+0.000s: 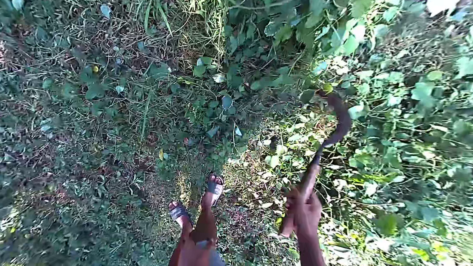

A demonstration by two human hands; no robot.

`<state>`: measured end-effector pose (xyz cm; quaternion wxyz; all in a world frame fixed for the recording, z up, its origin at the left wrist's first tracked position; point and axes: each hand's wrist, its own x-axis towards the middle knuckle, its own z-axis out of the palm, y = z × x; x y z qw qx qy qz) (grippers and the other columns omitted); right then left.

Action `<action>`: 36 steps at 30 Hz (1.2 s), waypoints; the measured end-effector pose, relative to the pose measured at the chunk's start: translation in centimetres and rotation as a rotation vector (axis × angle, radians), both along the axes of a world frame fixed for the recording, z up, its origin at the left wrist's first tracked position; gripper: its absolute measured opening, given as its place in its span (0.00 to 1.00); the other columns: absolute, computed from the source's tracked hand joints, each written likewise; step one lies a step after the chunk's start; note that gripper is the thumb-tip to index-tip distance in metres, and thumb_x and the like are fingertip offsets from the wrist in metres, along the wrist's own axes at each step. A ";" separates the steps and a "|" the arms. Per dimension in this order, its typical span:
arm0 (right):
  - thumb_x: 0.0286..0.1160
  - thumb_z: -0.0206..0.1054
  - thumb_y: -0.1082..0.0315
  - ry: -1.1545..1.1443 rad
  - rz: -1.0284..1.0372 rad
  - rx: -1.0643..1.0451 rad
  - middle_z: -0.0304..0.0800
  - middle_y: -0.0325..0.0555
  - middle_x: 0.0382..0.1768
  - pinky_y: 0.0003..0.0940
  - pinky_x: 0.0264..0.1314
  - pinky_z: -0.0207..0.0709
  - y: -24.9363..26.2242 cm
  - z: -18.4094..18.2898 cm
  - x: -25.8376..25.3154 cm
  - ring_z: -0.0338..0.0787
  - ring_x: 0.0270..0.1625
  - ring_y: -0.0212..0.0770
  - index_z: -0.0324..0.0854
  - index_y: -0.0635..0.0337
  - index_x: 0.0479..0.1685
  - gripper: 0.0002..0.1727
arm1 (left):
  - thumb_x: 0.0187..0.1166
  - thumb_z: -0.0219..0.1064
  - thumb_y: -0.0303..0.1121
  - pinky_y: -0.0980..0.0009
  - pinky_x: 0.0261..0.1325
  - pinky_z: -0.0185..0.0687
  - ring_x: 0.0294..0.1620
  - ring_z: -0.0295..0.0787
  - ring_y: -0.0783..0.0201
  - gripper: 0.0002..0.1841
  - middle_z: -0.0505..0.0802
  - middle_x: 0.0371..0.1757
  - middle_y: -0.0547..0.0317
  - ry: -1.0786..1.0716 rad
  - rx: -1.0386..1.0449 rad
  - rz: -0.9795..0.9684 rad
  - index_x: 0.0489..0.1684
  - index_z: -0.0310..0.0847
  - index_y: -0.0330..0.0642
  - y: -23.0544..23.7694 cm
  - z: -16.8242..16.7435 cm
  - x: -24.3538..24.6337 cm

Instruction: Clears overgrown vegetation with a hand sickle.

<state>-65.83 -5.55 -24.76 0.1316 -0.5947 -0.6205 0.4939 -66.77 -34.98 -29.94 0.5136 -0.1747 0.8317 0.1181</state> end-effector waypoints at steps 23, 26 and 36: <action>0.87 0.53 0.75 0.328 -0.219 -0.259 0.68 0.31 0.12 0.25 0.16 0.77 -2.6 0.7 -0.6 0.72 0.10 0.27 0.65 0.59 0.47 0.02 | 0.58 0.82 0.64 0.37 0.61 0.84 0.64 0.88 0.37 0.53 0.82 0.75 0.33 0.020 0.014 -0.017 0.82 0.70 0.38 -0.4 0.4 0.5; 0.87 0.52 0.75 0.411 -0.317 -0.167 0.69 0.32 0.14 0.27 0.19 0.80 -1.0 -1.9 -6.0 0.74 0.12 0.29 0.64 0.60 0.48 0.02 | 0.58 0.81 0.64 0.38 0.61 0.84 0.65 0.88 0.37 0.53 0.83 0.74 0.34 0.034 0.017 -0.034 0.82 0.70 0.38 -0.6 0.2 0.9; 0.80 0.48 0.77 0.528 -0.033 -0.555 0.63 0.28 0.08 0.22 0.12 0.70 -11.5 -6.5 -6.7 0.68 0.08 0.25 0.66 0.58 0.43 0.05 | 0.58 0.82 0.63 0.39 0.62 0.83 0.66 0.87 0.38 0.52 0.84 0.72 0.33 0.046 0.013 0.041 0.81 0.70 0.37 -1.0 0.5 0.4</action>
